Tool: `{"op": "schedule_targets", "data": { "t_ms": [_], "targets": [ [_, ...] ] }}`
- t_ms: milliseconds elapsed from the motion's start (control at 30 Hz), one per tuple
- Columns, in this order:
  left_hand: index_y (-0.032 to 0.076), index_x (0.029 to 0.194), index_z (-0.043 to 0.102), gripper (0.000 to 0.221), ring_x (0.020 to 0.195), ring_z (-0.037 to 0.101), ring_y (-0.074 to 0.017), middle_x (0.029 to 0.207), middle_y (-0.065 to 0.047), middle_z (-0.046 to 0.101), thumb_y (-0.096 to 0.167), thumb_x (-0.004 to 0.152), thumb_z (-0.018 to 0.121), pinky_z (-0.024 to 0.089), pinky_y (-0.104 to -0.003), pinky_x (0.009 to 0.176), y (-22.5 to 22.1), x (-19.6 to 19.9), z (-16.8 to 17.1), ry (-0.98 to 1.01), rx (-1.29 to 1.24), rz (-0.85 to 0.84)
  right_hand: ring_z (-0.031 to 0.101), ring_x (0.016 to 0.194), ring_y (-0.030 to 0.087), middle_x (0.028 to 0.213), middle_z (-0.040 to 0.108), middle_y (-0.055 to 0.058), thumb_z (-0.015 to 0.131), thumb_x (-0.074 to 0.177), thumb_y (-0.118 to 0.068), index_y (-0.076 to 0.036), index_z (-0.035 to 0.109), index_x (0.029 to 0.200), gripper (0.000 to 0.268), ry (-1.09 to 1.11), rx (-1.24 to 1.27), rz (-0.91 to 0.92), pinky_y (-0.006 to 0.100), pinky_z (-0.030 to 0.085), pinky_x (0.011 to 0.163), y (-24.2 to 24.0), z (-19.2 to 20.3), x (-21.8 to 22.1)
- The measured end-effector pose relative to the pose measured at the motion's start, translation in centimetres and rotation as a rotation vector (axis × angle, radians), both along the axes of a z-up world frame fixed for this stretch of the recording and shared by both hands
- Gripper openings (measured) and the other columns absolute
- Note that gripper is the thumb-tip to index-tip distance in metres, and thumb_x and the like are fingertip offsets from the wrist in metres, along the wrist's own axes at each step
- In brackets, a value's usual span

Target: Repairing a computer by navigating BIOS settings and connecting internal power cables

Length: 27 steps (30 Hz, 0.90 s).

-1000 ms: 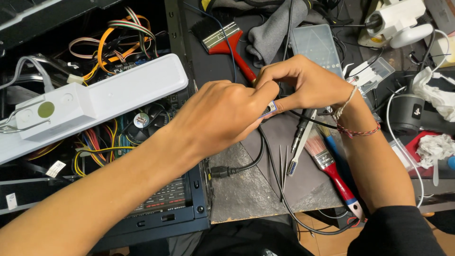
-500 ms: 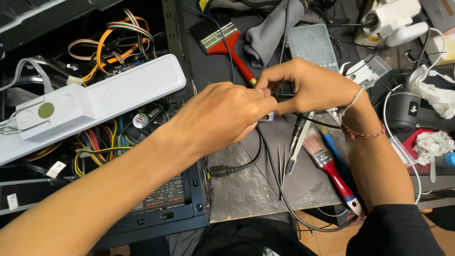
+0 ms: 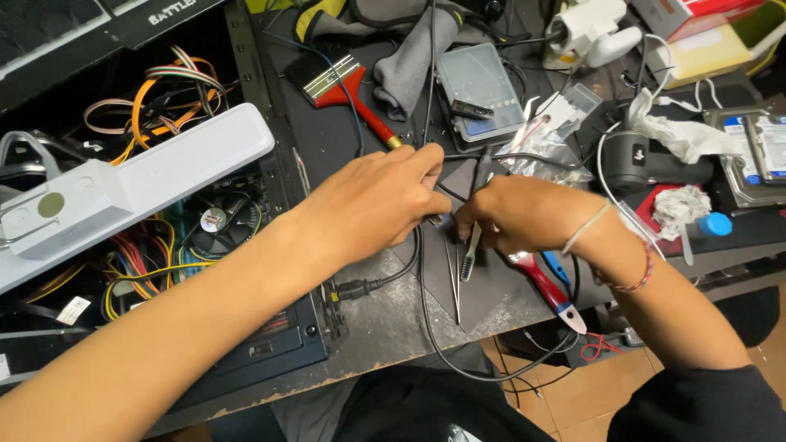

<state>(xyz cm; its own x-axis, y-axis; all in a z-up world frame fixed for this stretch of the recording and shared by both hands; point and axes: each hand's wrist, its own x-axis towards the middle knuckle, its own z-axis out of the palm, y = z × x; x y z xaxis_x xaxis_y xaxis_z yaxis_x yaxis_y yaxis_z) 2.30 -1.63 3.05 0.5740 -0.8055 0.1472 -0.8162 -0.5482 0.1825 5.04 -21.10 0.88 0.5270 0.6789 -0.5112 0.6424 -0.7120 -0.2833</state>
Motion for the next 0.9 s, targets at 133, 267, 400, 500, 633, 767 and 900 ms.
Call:
{"op": "schedule_targets", "data": {
  "t_ms": [133,267,400,500,633,767,900],
  "targets": [
    [0.014,0.080,0.058,0.012,0.073,0.052,-0.0255,0.085,-0.003,0.045,0.008,0.070,0.061,0.048,-0.035,0.059,-1.0,0.5,-1.8,-0.146,-0.018,-0.034,0.063,0.064,0.025,0.065,0.063,0.005,0.060,0.063,-0.024,-0.015,0.064,0.069,0.012,-0.344,-0.097,-0.012,0.035,0.050,0.056,-1.0,-3.7,-1.6],
    [0.012,0.083,0.056,0.012,0.074,0.056,-0.0291,0.086,-0.004,0.049,0.008,0.072,0.058,0.051,-0.039,0.058,-1.2,1.3,-2.0,-0.033,0.012,-0.014,0.056,0.074,0.021,0.065,0.058,0.002,0.057,0.062,-0.026,-0.015,0.062,0.063,0.012,-0.579,0.030,0.151,0.033,0.045,0.062,-1.7,-4.2,-2.6],
    [0.009,0.085,0.055,0.015,0.078,0.058,-0.0307,0.088,-0.004,0.052,0.009,0.071,0.059,0.051,-0.040,0.061,-1.3,1.6,-1.4,0.063,-0.036,0.002,0.048,0.074,0.020,0.078,0.055,0.000,0.056,0.065,-0.025,-0.018,0.061,0.062,0.008,-0.606,0.223,0.211,0.032,0.040,0.061,-2.9,-5.2,-2.5],
    [0.008,0.086,0.054,0.014,0.079,0.057,-0.0331,0.086,-0.006,0.052,0.009,0.073,0.058,0.050,-0.042,0.062,-0.8,1.7,-1.8,0.129,-0.099,0.015,0.048,0.075,0.022,0.081,0.052,0.003,0.062,0.066,-0.028,-0.016,0.061,0.069,0.012,-0.506,0.312,0.216,0.035,0.040,0.062,-3.5,-5.3,-2.0],
    [0.008,0.086,0.055,0.013,0.078,0.058,-0.0323,0.085,-0.006,0.053,0.010,0.073,0.059,0.051,-0.041,0.063,-0.3,1.4,-0.7,0.153,-0.145,0.036,0.049,0.077,0.026,0.081,0.051,0.006,0.063,0.074,-0.025,-0.015,0.064,0.077,0.010,-0.143,0.562,0.123,0.036,0.042,0.063,-2.8,-1.6,-1.6],
    [0.007,0.087,0.057,0.012,0.078,0.058,-0.0302,0.083,-0.007,0.054,0.011,0.075,0.057,0.050,-0.039,0.062,-0.5,1.7,0.1,0.199,-0.302,0.096,0.055,0.080,0.024,0.087,0.060,0.011,0.059,0.078,-0.015,-0.006,0.062,0.084,0.011,0.073,0.905,-0.031,0.035,0.042,0.071,-2.8,1.9,-0.9],
    [0.007,0.089,0.053,0.012,0.071,0.059,-0.0271,0.073,-0.007,0.053,0.012,0.079,0.054,0.048,-0.035,0.057,-0.5,1.3,0.9,0.312,-0.395,0.203,0.051,0.078,0.016,0.081,0.059,0.006,0.051,0.085,-0.008,-0.003,0.052,0.090,0.008,0.081,0.953,-0.167,0.033,0.042,0.077,-3.0,5.1,0.4]
  ]
}}
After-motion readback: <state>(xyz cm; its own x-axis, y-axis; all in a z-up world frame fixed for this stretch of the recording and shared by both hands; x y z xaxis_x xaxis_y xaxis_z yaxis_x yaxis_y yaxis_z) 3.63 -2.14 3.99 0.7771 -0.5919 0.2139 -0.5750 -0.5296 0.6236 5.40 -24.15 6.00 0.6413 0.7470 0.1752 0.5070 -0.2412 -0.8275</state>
